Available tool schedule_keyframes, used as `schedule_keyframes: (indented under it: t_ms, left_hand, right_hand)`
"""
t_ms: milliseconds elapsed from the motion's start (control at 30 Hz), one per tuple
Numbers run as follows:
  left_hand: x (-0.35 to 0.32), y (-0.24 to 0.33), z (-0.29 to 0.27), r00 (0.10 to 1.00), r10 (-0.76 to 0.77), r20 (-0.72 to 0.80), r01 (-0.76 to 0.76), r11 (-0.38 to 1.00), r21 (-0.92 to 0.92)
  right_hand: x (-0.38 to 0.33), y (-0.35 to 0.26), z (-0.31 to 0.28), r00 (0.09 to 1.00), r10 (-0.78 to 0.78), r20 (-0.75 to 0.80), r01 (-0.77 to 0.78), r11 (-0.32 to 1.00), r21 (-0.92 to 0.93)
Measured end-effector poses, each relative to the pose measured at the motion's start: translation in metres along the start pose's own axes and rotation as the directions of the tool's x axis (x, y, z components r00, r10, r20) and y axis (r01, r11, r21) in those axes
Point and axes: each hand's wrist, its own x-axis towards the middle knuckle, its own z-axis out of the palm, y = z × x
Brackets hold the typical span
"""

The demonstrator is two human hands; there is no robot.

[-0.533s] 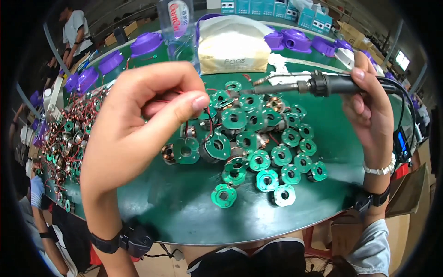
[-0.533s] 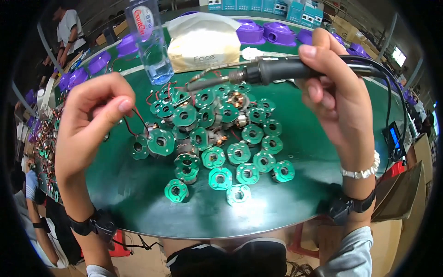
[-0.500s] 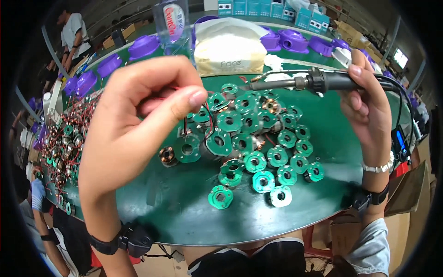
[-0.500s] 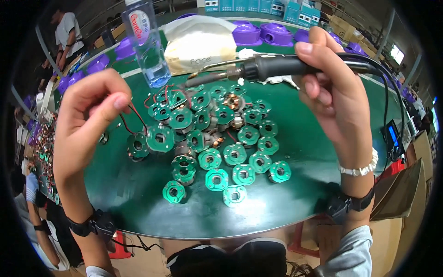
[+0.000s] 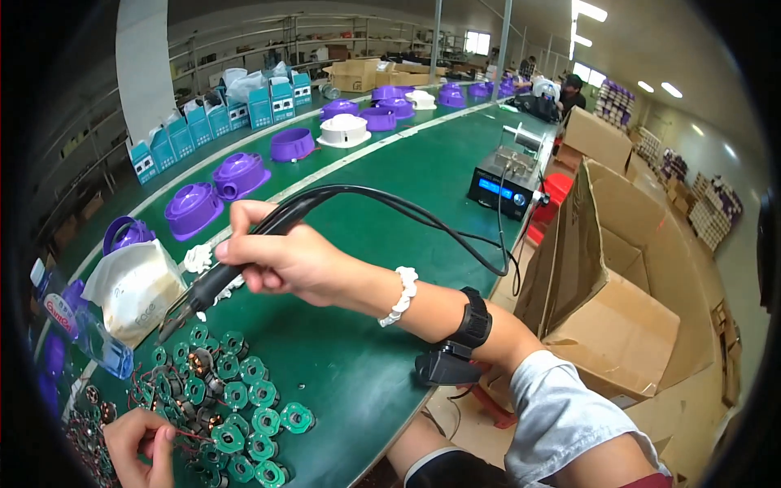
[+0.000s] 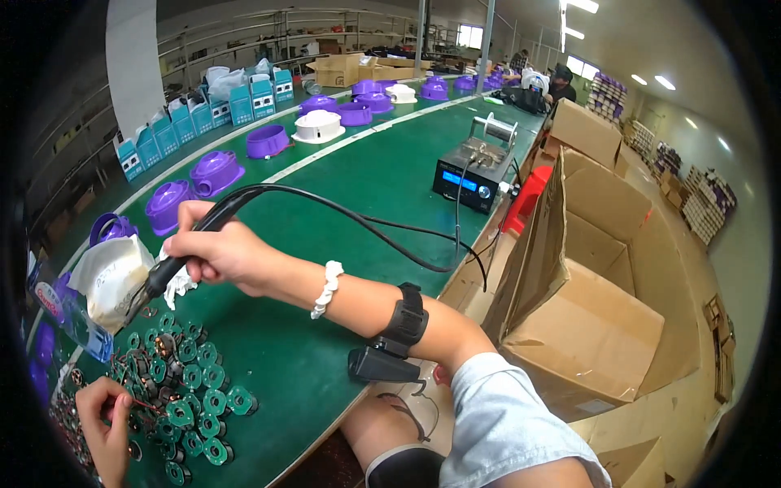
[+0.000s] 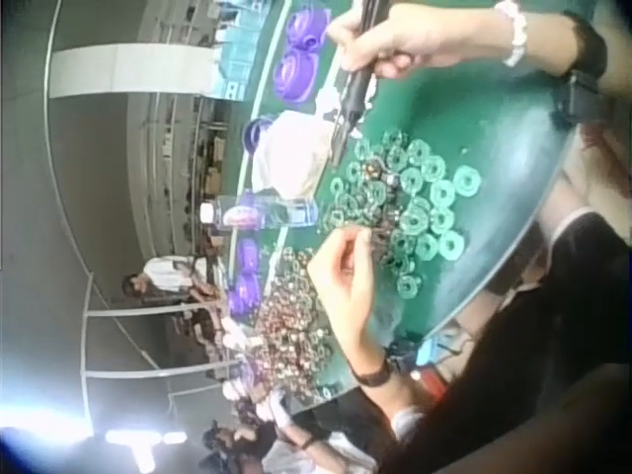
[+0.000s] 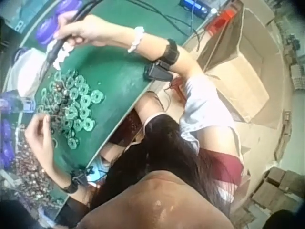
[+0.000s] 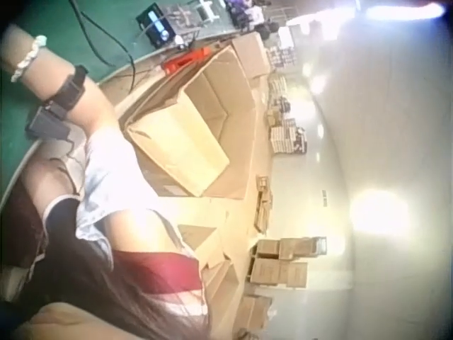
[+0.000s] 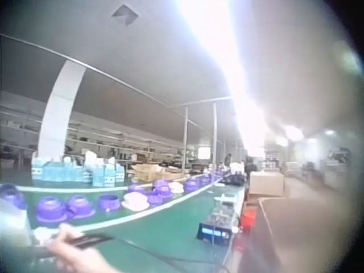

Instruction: Soldering copper wires onto small green electronic circuit boards using a soldering iron.

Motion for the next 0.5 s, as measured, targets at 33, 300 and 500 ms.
schedule_keyframes:
  t_ms: [33,300,500]
  left_hand:
    - [0.006,0.0,0.002,1.0,0.011,0.015,-0.011,1.0,0.006]
    - [0.006,-0.027,0.014,0.96,0.107,-0.258,-0.069,0.986,0.155]
    - [0.001,-0.023,0.01,0.974,-0.005,-0.227,0.013,0.999,0.032]
  right_hand:
    - [-0.002,-0.004,-0.003,1.0,0.013,-0.015,-0.013,1.0,-0.02]
    - [-0.013,-0.021,-0.007,0.997,0.041,-0.068,-0.043,0.999,-0.029]
    - [-0.009,-0.022,-0.003,0.999,0.042,-0.005,-0.042,0.999,-0.004]
